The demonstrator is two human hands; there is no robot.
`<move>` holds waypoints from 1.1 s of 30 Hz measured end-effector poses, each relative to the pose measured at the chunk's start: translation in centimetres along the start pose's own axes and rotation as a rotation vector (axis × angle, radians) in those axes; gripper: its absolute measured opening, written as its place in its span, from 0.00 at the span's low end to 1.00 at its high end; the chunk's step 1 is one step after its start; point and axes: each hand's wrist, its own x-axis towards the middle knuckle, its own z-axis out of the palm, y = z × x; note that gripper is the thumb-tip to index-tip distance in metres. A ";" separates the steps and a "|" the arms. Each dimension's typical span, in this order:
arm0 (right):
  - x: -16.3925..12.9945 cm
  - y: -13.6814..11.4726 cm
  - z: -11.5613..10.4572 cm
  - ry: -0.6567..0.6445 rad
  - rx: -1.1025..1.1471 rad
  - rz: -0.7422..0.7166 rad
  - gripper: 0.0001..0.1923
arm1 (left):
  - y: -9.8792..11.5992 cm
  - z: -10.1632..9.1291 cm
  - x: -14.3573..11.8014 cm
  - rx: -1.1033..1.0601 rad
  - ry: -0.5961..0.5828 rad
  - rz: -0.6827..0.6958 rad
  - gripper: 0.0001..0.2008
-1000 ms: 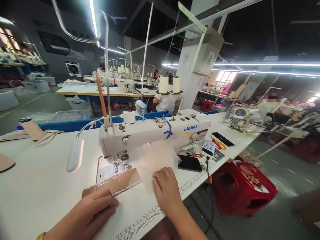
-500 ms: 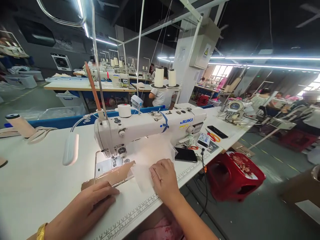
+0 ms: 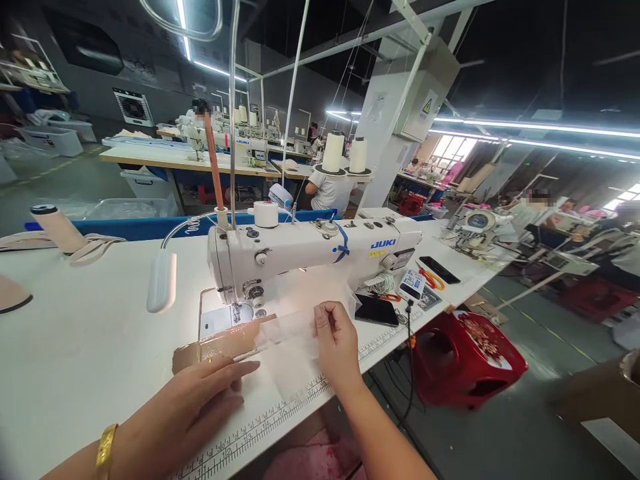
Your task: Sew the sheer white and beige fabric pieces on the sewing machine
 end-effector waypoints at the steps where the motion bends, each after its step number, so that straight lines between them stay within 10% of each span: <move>1: 0.2 0.1 0.1 -0.007 0.030 0.019 0.16 | 0.1 0.1 0.0 0.019 -0.012 0.013 0.21; 11: 7.4 3.0 -2.6 0.172 0.000 0.044 0.22 | 0.9 -0.8 0.7 0.072 -0.154 -0.073 0.20; 18: 2.9 1.5 -5.2 0.267 -0.538 -0.319 0.16 | 0.3 -0.9 0.5 0.035 -0.082 -0.077 0.18; 21: -0.2 -0.2 -2.5 -0.097 -0.539 -0.482 0.15 | 0.1 -0.7 0.5 0.052 -0.049 -0.056 0.17; 25: -2.1 -1.8 1.9 -0.658 -0.422 -0.267 0.06 | -0.3 -0.8 0.4 0.097 -0.008 -0.027 0.17; 33: -1.2 -0.9 2.1 -0.594 -0.212 0.055 0.05 | -1.1 -2.0 0.3 0.114 0.074 -0.028 0.15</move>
